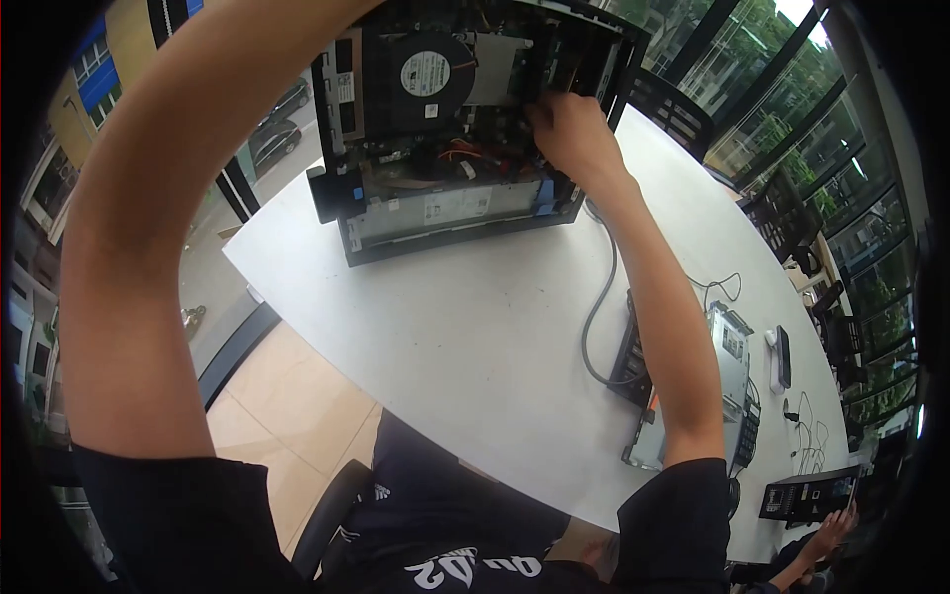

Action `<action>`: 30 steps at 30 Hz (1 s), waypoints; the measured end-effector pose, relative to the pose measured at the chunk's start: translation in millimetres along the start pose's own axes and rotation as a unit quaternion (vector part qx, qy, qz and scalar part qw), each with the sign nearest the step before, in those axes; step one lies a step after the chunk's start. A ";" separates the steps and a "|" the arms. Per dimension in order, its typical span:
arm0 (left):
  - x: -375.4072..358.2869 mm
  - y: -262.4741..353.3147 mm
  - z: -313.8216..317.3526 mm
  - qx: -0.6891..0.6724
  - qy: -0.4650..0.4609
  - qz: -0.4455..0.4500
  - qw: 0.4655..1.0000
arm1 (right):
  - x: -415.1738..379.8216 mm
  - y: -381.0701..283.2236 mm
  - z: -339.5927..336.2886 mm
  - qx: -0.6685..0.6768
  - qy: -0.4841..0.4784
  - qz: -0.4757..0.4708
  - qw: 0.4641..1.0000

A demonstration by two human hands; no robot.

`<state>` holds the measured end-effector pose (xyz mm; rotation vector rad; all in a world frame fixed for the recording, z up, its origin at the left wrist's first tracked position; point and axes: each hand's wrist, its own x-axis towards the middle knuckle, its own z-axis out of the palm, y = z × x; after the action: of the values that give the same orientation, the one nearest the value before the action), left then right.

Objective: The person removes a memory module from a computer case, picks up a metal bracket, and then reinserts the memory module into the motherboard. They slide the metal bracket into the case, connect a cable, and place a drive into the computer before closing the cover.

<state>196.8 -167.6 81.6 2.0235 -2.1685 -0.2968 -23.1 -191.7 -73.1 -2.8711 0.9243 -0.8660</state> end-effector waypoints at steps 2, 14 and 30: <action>2.0 -0.9 1.5 -0.001 0.000 0.003 1.000 | -2.9 -10.5 -13.8 0.012 -0.016 0.031 0.999; -35.9 43.1 14.3 0.119 0.097 0.036 0.987 | -2.9 -19.5 -38.6 0.010 0.085 0.036 0.996; -68.0 86.6 4.5 0.055 0.106 -0.064 0.991 | -22.7 -21.1 -50.0 0.012 0.123 0.018 0.992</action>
<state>116.9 -94.0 100.3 2.1466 -1.9727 0.0252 -52.4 -154.1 -38.7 -2.7616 0.9712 -1.2382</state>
